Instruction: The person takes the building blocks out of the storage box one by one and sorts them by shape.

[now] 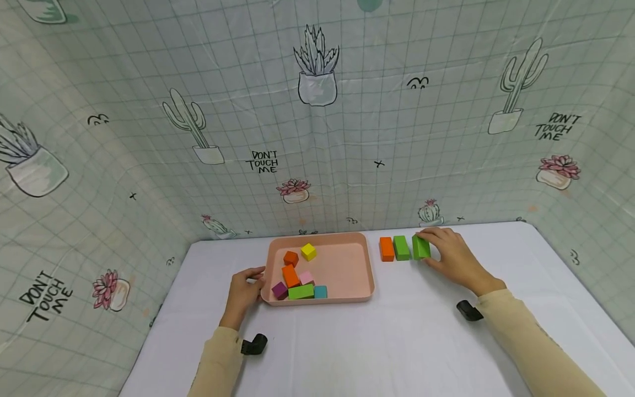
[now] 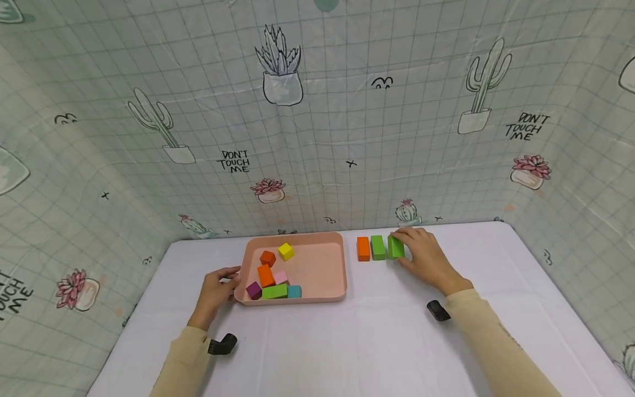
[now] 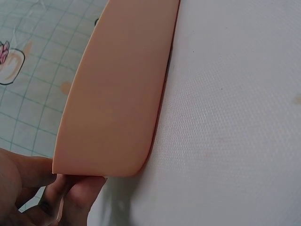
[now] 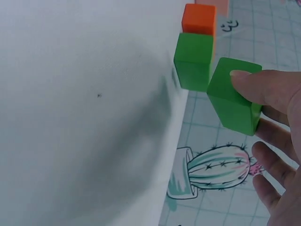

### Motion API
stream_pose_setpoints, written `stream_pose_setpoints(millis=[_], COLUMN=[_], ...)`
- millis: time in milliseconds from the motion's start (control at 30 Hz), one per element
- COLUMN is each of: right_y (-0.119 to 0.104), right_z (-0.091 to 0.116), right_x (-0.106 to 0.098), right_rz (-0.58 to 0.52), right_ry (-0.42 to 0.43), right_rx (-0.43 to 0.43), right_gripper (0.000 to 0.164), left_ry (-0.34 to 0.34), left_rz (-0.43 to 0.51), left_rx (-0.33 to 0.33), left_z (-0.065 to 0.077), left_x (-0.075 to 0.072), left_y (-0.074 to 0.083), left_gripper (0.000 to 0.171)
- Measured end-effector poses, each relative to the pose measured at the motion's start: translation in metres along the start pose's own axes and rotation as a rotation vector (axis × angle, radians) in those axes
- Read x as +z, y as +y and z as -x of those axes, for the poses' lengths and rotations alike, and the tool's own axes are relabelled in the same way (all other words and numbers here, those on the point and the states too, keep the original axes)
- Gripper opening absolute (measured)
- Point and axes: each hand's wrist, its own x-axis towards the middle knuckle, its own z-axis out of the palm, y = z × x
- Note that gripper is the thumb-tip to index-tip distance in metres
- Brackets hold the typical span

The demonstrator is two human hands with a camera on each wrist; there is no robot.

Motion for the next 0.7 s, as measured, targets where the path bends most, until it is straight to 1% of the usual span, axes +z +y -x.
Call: stream_pose_setpoints(millis=[233,467,700], right_y=[0.007,0.010,0.012], right_z=[-0.001,-0.005,-0.011], right_x=[0.004,0.011,0.017], right_rz=[0.007,0.030,0.058], right_ry=[-0.037,-0.129,-0.171], right_rx=[0.007,0.040,0.035], right_gripper=[0.059,0.059,0.058], left_ry=[0.001,-0.006,-0.011], left_rz=[0.004,-0.001,0.003], left_rx=[0.000,-0.015,-0.027], left_z=[-0.003,-0.004,-0.003], left_x=[0.000,0.000,-0.001], left_y=[-0.002,-0.003,-0.001], left_gripper=[0.032,0.032,0.032])
